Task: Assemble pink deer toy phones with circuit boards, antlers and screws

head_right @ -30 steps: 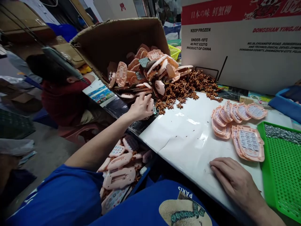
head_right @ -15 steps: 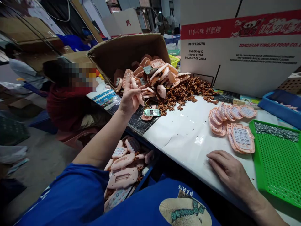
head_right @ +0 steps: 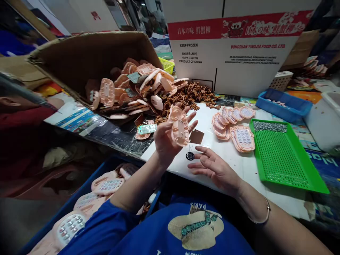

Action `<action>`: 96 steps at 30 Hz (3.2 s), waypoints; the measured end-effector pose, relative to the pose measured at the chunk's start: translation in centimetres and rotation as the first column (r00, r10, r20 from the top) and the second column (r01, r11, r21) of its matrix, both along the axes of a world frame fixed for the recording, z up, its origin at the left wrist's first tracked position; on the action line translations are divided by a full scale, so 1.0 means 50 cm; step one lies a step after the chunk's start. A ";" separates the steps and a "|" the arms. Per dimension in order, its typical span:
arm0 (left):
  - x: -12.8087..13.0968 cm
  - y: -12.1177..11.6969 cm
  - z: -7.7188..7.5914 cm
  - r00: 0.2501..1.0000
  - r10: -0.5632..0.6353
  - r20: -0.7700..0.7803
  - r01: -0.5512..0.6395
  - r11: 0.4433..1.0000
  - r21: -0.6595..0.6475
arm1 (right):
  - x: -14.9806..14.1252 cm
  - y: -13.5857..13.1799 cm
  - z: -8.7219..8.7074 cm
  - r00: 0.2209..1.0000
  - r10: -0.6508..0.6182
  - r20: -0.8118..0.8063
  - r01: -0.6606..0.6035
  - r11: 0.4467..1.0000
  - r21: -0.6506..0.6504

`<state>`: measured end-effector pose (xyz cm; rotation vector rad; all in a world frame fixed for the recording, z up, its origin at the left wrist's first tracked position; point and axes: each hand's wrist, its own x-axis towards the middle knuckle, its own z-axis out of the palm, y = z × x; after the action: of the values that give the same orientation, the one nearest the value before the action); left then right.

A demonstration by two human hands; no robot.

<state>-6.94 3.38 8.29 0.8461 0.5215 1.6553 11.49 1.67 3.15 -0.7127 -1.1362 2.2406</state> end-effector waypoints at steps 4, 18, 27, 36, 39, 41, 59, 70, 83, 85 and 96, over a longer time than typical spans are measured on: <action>0.045 -0.005 -0.039 0.997 -0.035 0.075 0.040 0.997 -0.069 | 0.032 -0.023 -0.003 0.995 -0.072 0.071 0.075 0.997 -0.029; 0.092 -0.027 -0.022 0.992 -0.088 0.087 0.092 0.995 -0.047 | 0.010 -0.046 -0.025 0.986 -0.159 0.042 0.160 0.987 -0.009; 0.098 -0.039 -0.006 0.992 -0.087 0.095 0.088 0.996 -0.002 | 0.001 -0.052 -0.026 0.933 -0.359 -0.006 0.356 0.928 -0.108; 0.073 -0.048 -0.026 0.946 -0.060 0.318 0.106 0.986 -0.129 | 0.025 -0.061 -0.032 0.971 -0.224 0.083 0.204 0.959 0.198; 0.057 -0.048 -0.057 0.923 -0.047 0.382 0.136 0.968 -0.209 | 0.053 -0.057 -0.025 0.900 -0.391 0.193 0.205 0.770 0.604; 0.051 -0.049 -0.075 0.918 -0.034 0.395 0.148 0.954 -0.261 | 0.067 -0.051 -0.019 0.831 -0.535 0.149 0.153 0.478 0.865; 0.001 -0.064 -0.098 0.964 -0.053 0.260 0.193 0.813 -0.550 | 0.122 -0.012 -0.034 0.710 -0.701 -0.064 -0.206 -0.294 0.933; -0.080 -0.051 -0.039 0.897 -0.362 -0.252 0.121 0.752 -0.648 | 0.089 -0.046 0.006 0.843 -0.538 0.006 0.045 0.081 0.996; -0.077 0.040 -0.010 0.615 -0.518 -0.595 0.141 0.814 -0.563 | 0.128 -0.039 -0.047 0.766 -0.639 0.071 -0.331 -0.298 0.895; -0.051 0.069 -0.045 0.465 -0.505 -0.727 0.242 0.863 -0.444 | 0.148 -0.043 -0.061 0.734 -0.671 0.105 -0.415 -0.320 0.852; -0.079 0.003 -0.129 0.229 -0.006 -0.973 0.273 0.960 0.059 | 0.170 -0.040 -0.064 0.697 -0.632 0.339 -0.410 0.038 0.912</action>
<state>-10.89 3.53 1.85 2.0791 1.0810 0.7821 19.97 -0.35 -0.05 -0.9022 -2.4462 0.2580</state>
